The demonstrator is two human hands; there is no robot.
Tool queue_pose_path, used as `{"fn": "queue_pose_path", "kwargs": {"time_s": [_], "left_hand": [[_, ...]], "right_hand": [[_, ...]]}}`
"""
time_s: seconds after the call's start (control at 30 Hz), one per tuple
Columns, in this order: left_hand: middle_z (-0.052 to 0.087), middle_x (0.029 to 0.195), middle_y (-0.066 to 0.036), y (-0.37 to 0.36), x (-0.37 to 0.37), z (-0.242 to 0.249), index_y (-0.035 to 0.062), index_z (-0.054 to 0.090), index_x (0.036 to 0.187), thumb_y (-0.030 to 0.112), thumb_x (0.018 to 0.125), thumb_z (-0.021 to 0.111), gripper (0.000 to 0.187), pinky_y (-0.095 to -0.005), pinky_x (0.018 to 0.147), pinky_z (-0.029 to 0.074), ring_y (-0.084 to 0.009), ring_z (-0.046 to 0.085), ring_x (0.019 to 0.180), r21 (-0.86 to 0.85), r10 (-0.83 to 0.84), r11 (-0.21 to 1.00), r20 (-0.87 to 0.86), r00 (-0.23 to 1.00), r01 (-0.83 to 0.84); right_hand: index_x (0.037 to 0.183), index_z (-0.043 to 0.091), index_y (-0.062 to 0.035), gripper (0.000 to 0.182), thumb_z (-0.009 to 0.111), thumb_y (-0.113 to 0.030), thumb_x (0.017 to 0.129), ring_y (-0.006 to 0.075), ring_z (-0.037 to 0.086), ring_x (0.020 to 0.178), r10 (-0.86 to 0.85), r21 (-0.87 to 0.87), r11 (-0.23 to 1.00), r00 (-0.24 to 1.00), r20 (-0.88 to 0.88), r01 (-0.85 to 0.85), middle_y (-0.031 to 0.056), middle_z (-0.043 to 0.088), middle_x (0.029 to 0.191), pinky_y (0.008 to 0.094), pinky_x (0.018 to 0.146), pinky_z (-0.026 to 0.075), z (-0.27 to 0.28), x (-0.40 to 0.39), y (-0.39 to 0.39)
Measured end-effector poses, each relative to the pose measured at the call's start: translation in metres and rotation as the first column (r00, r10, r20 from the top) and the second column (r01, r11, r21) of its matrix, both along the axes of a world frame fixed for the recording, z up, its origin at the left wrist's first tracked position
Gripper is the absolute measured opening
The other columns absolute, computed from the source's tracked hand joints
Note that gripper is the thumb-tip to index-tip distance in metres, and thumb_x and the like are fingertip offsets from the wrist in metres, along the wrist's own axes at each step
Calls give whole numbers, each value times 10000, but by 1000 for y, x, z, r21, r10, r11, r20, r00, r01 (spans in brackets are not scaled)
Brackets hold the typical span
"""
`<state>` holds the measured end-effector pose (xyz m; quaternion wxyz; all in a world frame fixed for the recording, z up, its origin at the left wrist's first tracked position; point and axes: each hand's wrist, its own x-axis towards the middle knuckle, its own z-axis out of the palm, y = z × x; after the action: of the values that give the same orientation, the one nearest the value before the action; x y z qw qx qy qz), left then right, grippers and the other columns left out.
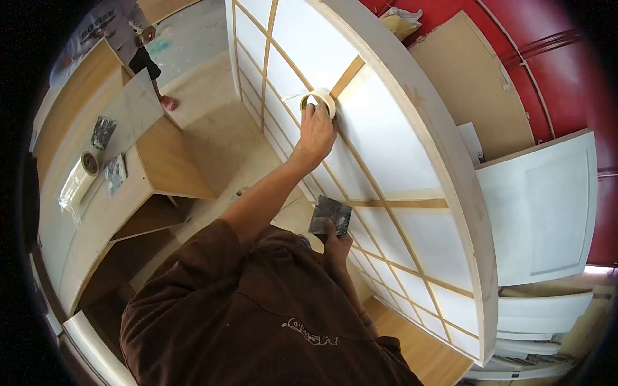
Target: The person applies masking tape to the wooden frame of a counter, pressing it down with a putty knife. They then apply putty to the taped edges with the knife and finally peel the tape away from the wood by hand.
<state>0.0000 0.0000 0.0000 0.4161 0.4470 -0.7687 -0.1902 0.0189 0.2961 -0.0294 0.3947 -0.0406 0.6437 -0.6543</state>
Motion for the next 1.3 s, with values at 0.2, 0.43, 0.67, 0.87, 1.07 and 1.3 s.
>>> {"fn": "queue_pose_path", "kwargs": {"time_s": [0.2, 0.43, 0.67, 0.87, 1.07, 1.3], "left_hand": [[645, 1104, -243, 15, 24, 8, -70, 604, 1092, 14, 874, 695, 251, -533, 976, 463, -434, 550, 1100, 153, 156, 981, -261, 953, -119], [670, 1027, -281, 15, 40, -15, -70, 546, 1170, 65, 929, 729, 331, -522, 805, 523, -484, 635, 912, 164, 205, 975, -392, 897, -151], [765, 1005, -113, -3, 45, -26, -10, 702, 1134, 230, 987, 799, 297, -355, 732, 547, -194, 704, 819, 642, 513, 389, -746, 424, 661], [737, 932, -107, -21, 58, -10, -53, 679, 1122, 248, 942, 844, 387, -345, 696, 555, -190, 665, 802, 539, 423, 435, -829, 365, 721], [737, 1033, -139, -36, 53, 4, -57, 698, 1143, 292, 830, 930, 523, -354, 729, 565, -214, 674, 856, 756, 372, 278, -653, 659, 592], [738, 1027, -149, -43, 51, 11, -66, 703, 1124, 251, 853, 885, 455, -373, 762, 578, -260, 699, 905, 693, 236, 124, -716, 657, 710]], "right_hand": [[1188, 697, 108, 326, 764, -158, 1011, 245, 747, 925, -2, 90, 996, 998, -64, 8, 165, 755, 1085, 407, 853, 652, 7, 2, -3], [1229, 697, 103, 337, 699, -186, 1057, 181, 710, 965, 86, 102, 993, 932, -351, -54, 122, 744, 1143, 349, 869, 592, 25, -24, -37], [1268, 679, 91, 351, 682, -200, 1071, 195, 715, 1013, 97, 116, 993, 758, -645, -29, 122, 723, 1206, 367, 855, 657, 71, -44, -111], [1270, 664, 42, 302, 684, -178, 1063, 222, 735, 1019, -109, -115, 990, 940, -322, 76, 114, 716, 1191, 395, 841, 687, 92, -9, -168], [1290, 631, 100, 373, 692, -184, 1056, 241, 734, 1033, -260, -124, 964, 931, -258, 234, 160, 697, 1234, 373, 822, 699, 75, 13, -194], [1274, 637, 96, 390, 716, -207, 1042, 258, 737, 1051, -335, -183, 935, 927, -169, 304, 175, 701, 1232, 377, 850, 694, 65, 22, -208]]}}
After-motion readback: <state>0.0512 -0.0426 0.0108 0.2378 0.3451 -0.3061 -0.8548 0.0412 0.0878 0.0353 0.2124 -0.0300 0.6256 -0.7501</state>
